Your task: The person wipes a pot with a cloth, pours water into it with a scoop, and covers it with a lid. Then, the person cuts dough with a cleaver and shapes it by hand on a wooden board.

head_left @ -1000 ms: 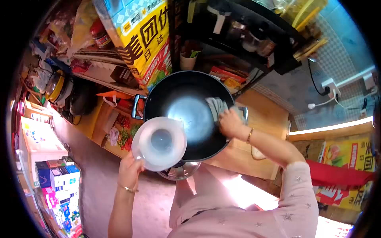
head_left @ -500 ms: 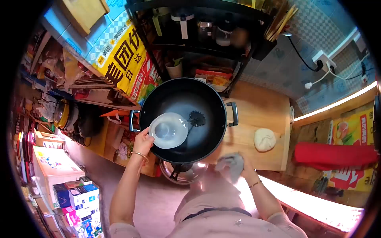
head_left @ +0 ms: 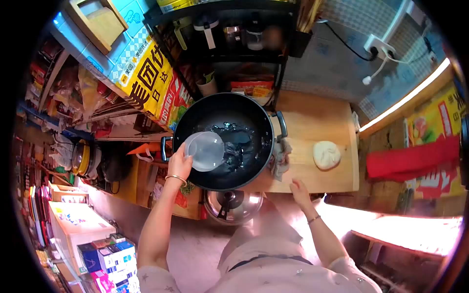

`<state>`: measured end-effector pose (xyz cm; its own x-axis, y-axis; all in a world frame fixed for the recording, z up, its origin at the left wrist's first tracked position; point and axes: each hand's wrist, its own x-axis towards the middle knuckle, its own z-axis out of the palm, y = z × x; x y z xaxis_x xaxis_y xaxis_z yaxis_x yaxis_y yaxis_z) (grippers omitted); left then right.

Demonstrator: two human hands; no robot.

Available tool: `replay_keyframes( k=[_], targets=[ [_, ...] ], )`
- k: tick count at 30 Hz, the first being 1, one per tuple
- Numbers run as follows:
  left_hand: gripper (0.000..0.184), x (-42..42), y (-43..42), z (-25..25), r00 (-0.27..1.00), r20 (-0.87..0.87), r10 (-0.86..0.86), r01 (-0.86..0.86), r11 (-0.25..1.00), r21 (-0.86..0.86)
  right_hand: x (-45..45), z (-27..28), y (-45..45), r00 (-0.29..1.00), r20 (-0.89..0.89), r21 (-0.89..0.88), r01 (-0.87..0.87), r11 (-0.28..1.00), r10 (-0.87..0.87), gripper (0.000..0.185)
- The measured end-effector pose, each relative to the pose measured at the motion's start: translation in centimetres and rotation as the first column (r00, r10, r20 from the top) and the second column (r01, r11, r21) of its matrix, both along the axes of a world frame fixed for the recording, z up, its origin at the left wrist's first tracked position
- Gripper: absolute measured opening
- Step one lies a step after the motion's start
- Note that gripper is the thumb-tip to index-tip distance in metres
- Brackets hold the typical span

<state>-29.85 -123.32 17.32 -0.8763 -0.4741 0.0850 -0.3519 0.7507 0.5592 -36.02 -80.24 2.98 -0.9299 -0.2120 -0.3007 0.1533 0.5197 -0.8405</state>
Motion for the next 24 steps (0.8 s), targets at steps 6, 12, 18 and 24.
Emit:
replay_keyframes(
  k=[6, 12, 18, 24],
  targets=[
    [0.057, 1.0, 1.6, 2.4, 0.984, 0.073, -0.164, 0.179, 0.916, -0.360, 16.4, -6.3, 11.9, 0.989, 0.071, 0.212, 0.114, 0.971, -0.132, 0.025],
    [0.059, 2.5, 3.5, 4.3, 0.953, 0.095, -0.288, 0.245, 0.549, -0.799, 30.6, -10.3, 22.6, 0.597, 0.479, 0.281, 0.590, 0.757, -0.643, 0.013],
    [0.051, 4.1, 6.6, 6.9, 0.988, 0.008, -0.157, 0.033, 0.158, -0.987, 37.4, -6.4, 26.3, 0.519, 0.543, 0.103, 0.739, 0.666, -0.660, 0.018],
    [0.047, 4.4, 12.4, 1.3, 0.798, -0.594, 0.097, -0.295, 0.923, -0.245, 46.5, -2.9, 31.0, 0.528, 0.516, -0.010, 0.792, 0.611, -0.675, 0.025]
  ],
)
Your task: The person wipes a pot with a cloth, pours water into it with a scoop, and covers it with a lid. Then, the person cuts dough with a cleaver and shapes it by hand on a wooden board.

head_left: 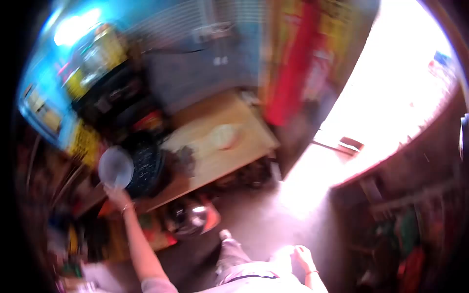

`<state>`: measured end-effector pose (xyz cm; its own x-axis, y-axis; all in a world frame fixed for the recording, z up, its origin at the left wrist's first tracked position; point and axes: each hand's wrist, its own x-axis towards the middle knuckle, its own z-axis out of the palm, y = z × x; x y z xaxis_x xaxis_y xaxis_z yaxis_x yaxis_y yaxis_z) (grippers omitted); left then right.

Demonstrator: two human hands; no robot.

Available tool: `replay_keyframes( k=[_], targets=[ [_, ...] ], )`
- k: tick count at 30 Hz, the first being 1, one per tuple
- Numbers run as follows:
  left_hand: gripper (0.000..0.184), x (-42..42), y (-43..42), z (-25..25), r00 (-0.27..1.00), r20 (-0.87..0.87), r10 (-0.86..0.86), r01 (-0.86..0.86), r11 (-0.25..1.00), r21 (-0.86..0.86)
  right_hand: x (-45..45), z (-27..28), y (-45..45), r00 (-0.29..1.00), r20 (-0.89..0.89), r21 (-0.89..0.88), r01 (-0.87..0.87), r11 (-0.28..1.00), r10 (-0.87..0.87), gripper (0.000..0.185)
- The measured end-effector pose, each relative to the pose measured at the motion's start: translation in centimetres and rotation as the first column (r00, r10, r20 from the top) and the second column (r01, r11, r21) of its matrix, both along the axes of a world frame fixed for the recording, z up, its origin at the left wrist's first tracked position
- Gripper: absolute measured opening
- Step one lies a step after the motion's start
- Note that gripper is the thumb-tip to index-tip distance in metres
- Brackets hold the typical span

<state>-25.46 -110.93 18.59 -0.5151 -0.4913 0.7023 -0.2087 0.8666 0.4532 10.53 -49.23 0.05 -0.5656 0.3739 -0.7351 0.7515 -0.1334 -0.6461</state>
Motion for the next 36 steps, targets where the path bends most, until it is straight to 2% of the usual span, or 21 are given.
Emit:
replay_keyframes(
  k=[1, 2, 3, 4, 5, 6, 7, 8, 9, 12, 13, 15, 19, 23, 26, 28, 29, 31, 32, 34, 36],
  targets=[
    [0.037, 1.1, 5.4, -0.1, 0.996, 0.063, -0.068, 0.033, 0.895, 0.445, 1.5, 1.8, 1.4, 1.000, -0.006, 0.023, 0.018, 1.000, -0.018, 0.026],
    [0.031, 1.6, 10.6, -3.5, 0.974, -0.212, -0.077, 0.225, 0.420, 0.880, 3.5, 3.6, 3.2, 0.999, 0.030, 0.065, 0.024, 0.998, -0.026, 0.029],
    [0.020, 3.4, 19.1, -4.6, 0.956, -0.291, -0.024, 0.285, 0.292, 0.913, 5.8, 4.2, 5.1, 0.997, 0.067, 0.093, 0.021, 0.995, -0.028, 0.032],
    [0.022, 5.6, 22.6, -8.2, 0.939, -0.121, -0.322, 0.181, 0.163, 0.970, 9.0, 3.2, 7.5, 0.987, 0.071, 0.108, 0.135, 0.985, -0.143, 0.032],
    [0.024, 9.0, 33.6, -5.8, 0.952, -0.123, -0.279, 0.128, -0.003, 0.992, 11.9, 1.4, 9.6, 0.981, 0.023, 0.047, 0.193, 0.980, -0.194, 0.031],
    [0.019, 11.0, 36.6, -11.9, 0.844, -0.096, -0.527, 0.083, -0.047, 0.995, 14.3, 0.1, 11.5, 0.975, -0.030, -0.016, 0.220, 0.975, -0.220, 0.030],
    [0.016, 13.6, 42.8, -14.1, 0.843, 0.019, -0.537, -0.205, -0.288, 0.935, 16.2, 0.1, 14.0, 0.896, 0.115, -0.091, 0.440, 0.893, -0.430, 0.025],
    [0.016, 15.4, 48.8, -18.0, 0.646, -0.016, -0.763, -0.321, -0.290, 0.902, 18.2, -0.1, 16.4, 0.827, 0.087, -0.059, 0.560, 0.826, -0.555, 0.023],
    [0.014, 19.3, 56.0, -17.1, 0.483, 0.031, -0.875, -0.379, -0.177, 0.908, 19.8, -0.2, 19.4, 0.770, 0.060, -0.032, 0.638, 0.770, -0.635, 0.021],
    [0.004, 24.4, 73.6, -15.7, 0.159, 0.004, -0.987, -0.577, -0.089, 0.812, 23.0, 1.1, 26.9, 0.640, -0.037, -0.033, 0.767, 0.641, -0.768, 0.021],
    [0.005, 25.2, 78.7, -16.7, 0.028, -0.003, -1.000, -0.573, -0.019, 0.819, 23.7, 1.2, 28.7, 0.569, -0.096, -0.075, 0.814, 0.576, -0.817, 0.022],
    [0.007, 26.7, 87.8, -13.9, -0.133, -0.114, -0.985, -0.511, -0.030, 0.859, 24.6, 1.5, 31.9, 0.526, -0.111, -0.080, 0.841, 0.535, -0.843, 0.022],
    [0.007, 25.2, 104.8, -15.0, -0.323, -0.126, -0.938, -0.341, -0.009, 0.940, 24.1, 2.9, 41.7, 0.471, -0.155, -0.079, 0.870, 0.487, -0.868, 0.022],
    [0.009, 22.6, 119.5, -18.4, -0.309, -0.078, -0.948, -0.273, 0.010, 0.962, 22.5, 4.8, 55.1, 0.548, -0.286, 0.060, 0.829, 0.555, -0.787, 0.021],
    [0.012, 21.5, 129.5, -22.4, -0.278, -0.090, -0.956, -0.302, -0.002, 0.953, 18.9, 10.0, 65.3, 0.603, -0.201, 0.133, 0.798, 0.588, -0.772, 0.022],
    [0.013, 21.4, 135.4, -24.0, -0.263, -0.065, -0.963, -0.287, 0.014, 0.958, 16.4, 12.0, 72.6, 0.687, -0.504, 0.295, 0.707, 0.643, -0.524, 0.025],
    [0.013, 21.4, 138.0, -24.8, -0.250, -0.057, -0.967, -0.284, 0.017, 0.959, 15.8, 9.8, 77.9, 0.839, -0.429, 0.537, 0.535, 0.652, -0.336, 0.027],
    [0.014, 21.4, 142.3, -26.1, -0.220, -0.040, -0.975, -0.273, 0.022, 0.962, 11.9, 9.9, 85.7, 0.767, -0.580, 0.474, 0.591, 0.652, -0.274, 0.032],
    [0.015, 21.4, 144.5, -26.9, -0.204, -0.035, -0.978, -0.270, 0.022, 0.963, 8.2, 12.7, 88.6, 0.502, -0.756, 0.140, 0.751, 0.646, -0.420, 0.035],
    [0.016, 21.5, 148.6, -28.3, -0.176, -0.031, -0.984, -0.274, 0.018, 0.962, 4.2, 15.2, 95.8, 0.771, -0.626, 0.603, 0.574, 0.554, -0.117, 0.042],
    [0.017, 21.6, 152.0, -29.7, -0.141, -0.029, -0.990, -0.285, 0.013, 0.959, -0.7, 19.5, 100.8, 0.896, -0.431, 0.753, 0.421, 0.505, -0.105, 0.052]
  ],
)
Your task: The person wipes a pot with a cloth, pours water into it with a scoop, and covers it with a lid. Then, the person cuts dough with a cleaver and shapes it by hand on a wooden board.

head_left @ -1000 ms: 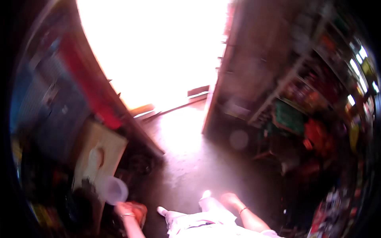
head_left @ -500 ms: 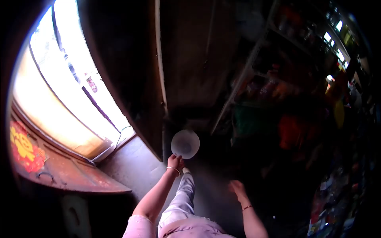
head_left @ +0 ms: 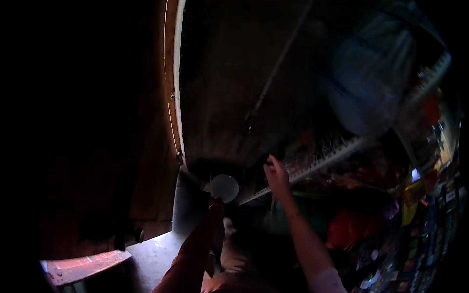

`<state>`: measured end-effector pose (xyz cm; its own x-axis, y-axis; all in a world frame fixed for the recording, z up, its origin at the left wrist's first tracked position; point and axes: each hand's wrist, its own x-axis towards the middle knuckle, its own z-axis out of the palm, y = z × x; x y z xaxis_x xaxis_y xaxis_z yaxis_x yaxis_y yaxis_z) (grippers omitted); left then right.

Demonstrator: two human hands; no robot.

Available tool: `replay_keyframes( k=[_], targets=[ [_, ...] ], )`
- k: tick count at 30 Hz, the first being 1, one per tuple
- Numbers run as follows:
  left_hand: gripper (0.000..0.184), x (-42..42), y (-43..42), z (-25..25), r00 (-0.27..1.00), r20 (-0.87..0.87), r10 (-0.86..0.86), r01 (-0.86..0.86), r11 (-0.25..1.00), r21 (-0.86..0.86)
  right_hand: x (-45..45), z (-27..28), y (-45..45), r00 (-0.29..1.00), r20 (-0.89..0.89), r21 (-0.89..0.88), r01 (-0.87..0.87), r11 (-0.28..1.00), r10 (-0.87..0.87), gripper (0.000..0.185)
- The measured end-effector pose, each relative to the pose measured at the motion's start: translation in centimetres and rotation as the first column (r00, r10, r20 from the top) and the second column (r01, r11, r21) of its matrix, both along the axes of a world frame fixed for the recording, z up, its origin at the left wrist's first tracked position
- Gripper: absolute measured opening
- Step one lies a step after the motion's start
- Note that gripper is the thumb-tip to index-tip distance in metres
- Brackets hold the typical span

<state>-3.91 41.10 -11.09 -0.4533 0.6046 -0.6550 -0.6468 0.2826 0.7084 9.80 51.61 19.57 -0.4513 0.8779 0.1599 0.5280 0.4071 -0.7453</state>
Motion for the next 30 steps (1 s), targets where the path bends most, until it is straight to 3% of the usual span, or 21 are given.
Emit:
replay_keyframes(
  k=[3, 5, 9, 10, 11, 12, 14, 15, 16, 17, 19, 22, 23, 24, 25, 26, 27, 30],
  targets=[
    [0.019, 0.4, 4.6, -1.7, 0.999, 0.011, 0.048, -0.048, 0.999, -0.003, -5.9, -0.8, 8.7, 0.997, 0.071, -0.111, 0.026, 0.994, -0.018, 0.054],
    [0.021, 0.9, 7.2, -2.6, 0.996, 0.018, 0.091, -0.091, 0.996, 0.007, -8.4, -5.2, 13.9, 0.995, 0.049, 0.283, -0.095, 0.954, 0.084, 0.056],
    [0.024, 0.7, 12.2, -3.9, 0.996, -0.066, 0.052, -0.061, 0.988, -0.139, -10.5, -9.4, 19.3, 0.982, -0.030, 0.183, -0.179, 0.967, 0.187, 0.051],
    [0.025, 0.6, 13.3, -3.7, 0.991, -0.130, -0.042, 0.011, 0.974, -0.227, -9.9, -9.2, 19.9, 0.961, 0.132, 0.327, -0.275, 0.904, 0.245, 0.049],
    [0.025, 0.7, 14.2, -3.4, 0.993, -0.113, -0.025, -0.002, 0.971, -0.237, -9.4, -8.8, 20.2, 0.916, 0.295, 0.451, -0.385, 0.805, 0.273, 0.046],
    [0.024, 0.6, 14.8, -2.3, 0.991, -0.127, 0.038, -0.058, 0.987, -0.152, -9.1, -8.3, 20.3, 0.906, 0.306, 0.436, -0.407, 0.802, 0.293, 0.046],
    [0.023, 1.0, 15.7, -2.0, 0.986, -0.124, 0.112, -0.123, 0.989, -0.083, -7.8, -7.2, 19.5, 0.950, 0.169, 0.180, -0.292, 0.939, 0.263, 0.041],
    [0.023, 0.8, 16.1, -2.8, 0.989, -0.120, 0.082, -0.095, 0.990, -0.104, -6.9, -8.4, 20.4, 0.945, 0.174, 0.162, -0.305, 0.938, 0.277, 0.041],
    [0.023, 0.5, 16.5, -3.2, 0.992, -0.119, 0.052, -0.066, 0.991, -0.120, -5.5, -10.3, 22.2, 0.926, -0.367, -0.221, -0.175, 0.959, 0.085, 0.042],
    [0.023, 0.0, 16.7, -2.1, 0.991, -0.115, 0.062, -0.077, 0.988, -0.131, -4.9, -11.3, 23.2, 0.662, -0.678, -0.586, -0.225, 0.779, -0.319, 0.043],
    [0.026, -0.4, 16.8, 0.1, 0.966, -0.256, -0.036, -0.021, 0.976, -0.218, -5.7, -9.3, 22.6, 0.650, -0.651, -0.635, -0.183, 0.750, -0.392, 0.044],
    [0.030, 1.6, 17.4, -9.6, 0.955, -0.296, -0.024, -0.045, 0.974, -0.221, -5.5, -8.9, 22.3, 0.610, -0.601, -0.715, -0.121, 0.688, -0.517, 0.046],
    [0.030, 1.5, 17.4, -8.9, 0.956, -0.293, -0.018, -0.050, 0.973, -0.225, -5.1, -9.4, 22.1, 0.585, -0.571, -0.756, -0.102, 0.647, -0.575, 0.047],
    [0.032, 1.5, 17.4, -8.4, 0.970, -0.243, 0.003, -0.057, 0.975, -0.213, -4.8, -9.8, 21.7, 0.590, -0.567, -0.760, -0.103, 0.642, -0.575, 0.047],
    [0.037, 1.4, 17.2, -7.9, 0.981, -0.193, 0.024, -0.064, 0.977, -0.201, -4.4, -10.3, 21.1, 0.820, -0.478, -0.548, 0.001, 0.837, -0.314, 0.049],
    [0.037, 1.2, 17.2, -7.4, 0.981, -0.191, 0.026, -0.066, 0.976, -0.205, -4.1, -10.7, 21.1, 0.909, -0.375, -0.419, 0.008, 0.908, -0.181, 0.050],
    [0.038, 1.2, 17.2, -7.9, 0.979, -0.203, 0.010, -0.058, 0.971, -0.230, -4.2, -10.5, 20.9, 0.965, -0.251, -0.271, 0.003, 0.963, -0.073, 0.051],
    [0.038, 1.1, 17.1, -7.5, 0.971, -0.229, -0.063, -0.014, 0.948, -0.319, -4.4, -9.2, 20.8, 0.995, -0.100, -0.142, -0.014, 0.990, 0.000, 0.056]
  ],
)
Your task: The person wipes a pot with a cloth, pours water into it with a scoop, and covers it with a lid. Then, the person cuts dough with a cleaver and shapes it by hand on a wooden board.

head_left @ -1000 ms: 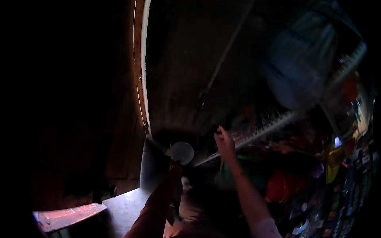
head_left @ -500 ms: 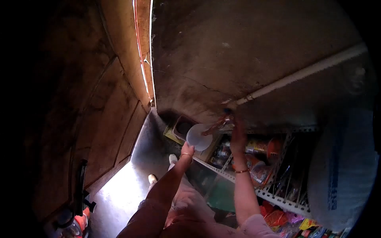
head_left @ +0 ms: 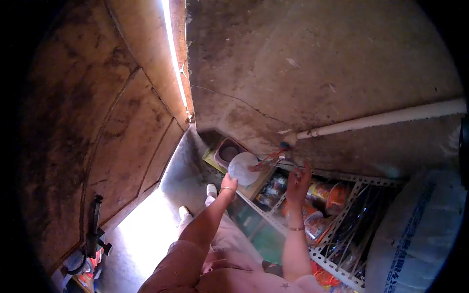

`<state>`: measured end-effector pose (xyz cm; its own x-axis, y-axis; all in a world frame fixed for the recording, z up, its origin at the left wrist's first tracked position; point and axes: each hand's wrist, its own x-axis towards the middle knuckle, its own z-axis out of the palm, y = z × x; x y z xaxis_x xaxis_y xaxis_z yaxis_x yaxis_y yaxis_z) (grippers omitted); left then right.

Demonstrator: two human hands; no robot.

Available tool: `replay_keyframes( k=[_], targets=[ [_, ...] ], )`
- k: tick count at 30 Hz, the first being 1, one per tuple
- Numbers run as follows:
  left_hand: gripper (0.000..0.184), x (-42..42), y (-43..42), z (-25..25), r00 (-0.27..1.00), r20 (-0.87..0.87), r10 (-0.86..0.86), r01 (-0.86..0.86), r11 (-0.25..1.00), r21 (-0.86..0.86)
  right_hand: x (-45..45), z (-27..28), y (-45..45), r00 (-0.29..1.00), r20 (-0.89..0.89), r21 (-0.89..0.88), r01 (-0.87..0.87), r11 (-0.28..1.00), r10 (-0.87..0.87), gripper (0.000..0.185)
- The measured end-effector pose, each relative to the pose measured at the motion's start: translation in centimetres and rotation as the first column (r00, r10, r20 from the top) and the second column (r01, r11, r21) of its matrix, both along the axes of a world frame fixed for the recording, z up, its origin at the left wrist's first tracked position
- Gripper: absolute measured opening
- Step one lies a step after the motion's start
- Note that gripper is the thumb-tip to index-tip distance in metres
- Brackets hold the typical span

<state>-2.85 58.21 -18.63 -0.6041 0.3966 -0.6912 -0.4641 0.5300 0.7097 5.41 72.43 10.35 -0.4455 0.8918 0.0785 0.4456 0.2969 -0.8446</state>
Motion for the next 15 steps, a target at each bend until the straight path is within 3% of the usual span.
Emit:
replay_keyframes(
  k=[2, 5, 8, 15],
  targets=[
    [0.038, -0.7, -0.1, 2.6, 0.999, -0.017, -0.044, 0.043, 0.997, -0.070, -0.5, 1.3, -0.3, 0.990, 0.143, 0.072, -0.009, 0.997, -0.002, 0.060],
    [0.037, -1.4, -0.1, 5.6, 0.998, -0.021, -0.061, 0.058, 0.993, -0.103, -0.1, -0.1, -0.1, 0.995, 0.099, 0.085, -0.024, 0.996, 0.016, 0.062],
    [0.036, -1.5, -0.3, 5.9, 0.999, 0.033, -0.016, 0.018, 0.999, -0.047, -0.5, 0.3, -0.3, 0.968, 0.250, 0.172, -0.057, 0.983, 0.012, 0.064],
    [0.033, -1.0, -0.5, 4.1, 1.000, 0.028, 0.007, -0.006, 0.999, -0.038, -0.8, 0.9, -0.4, 0.952, 0.303, 0.079, -0.077, 0.994, 0.050, 0.062]
  ],
)
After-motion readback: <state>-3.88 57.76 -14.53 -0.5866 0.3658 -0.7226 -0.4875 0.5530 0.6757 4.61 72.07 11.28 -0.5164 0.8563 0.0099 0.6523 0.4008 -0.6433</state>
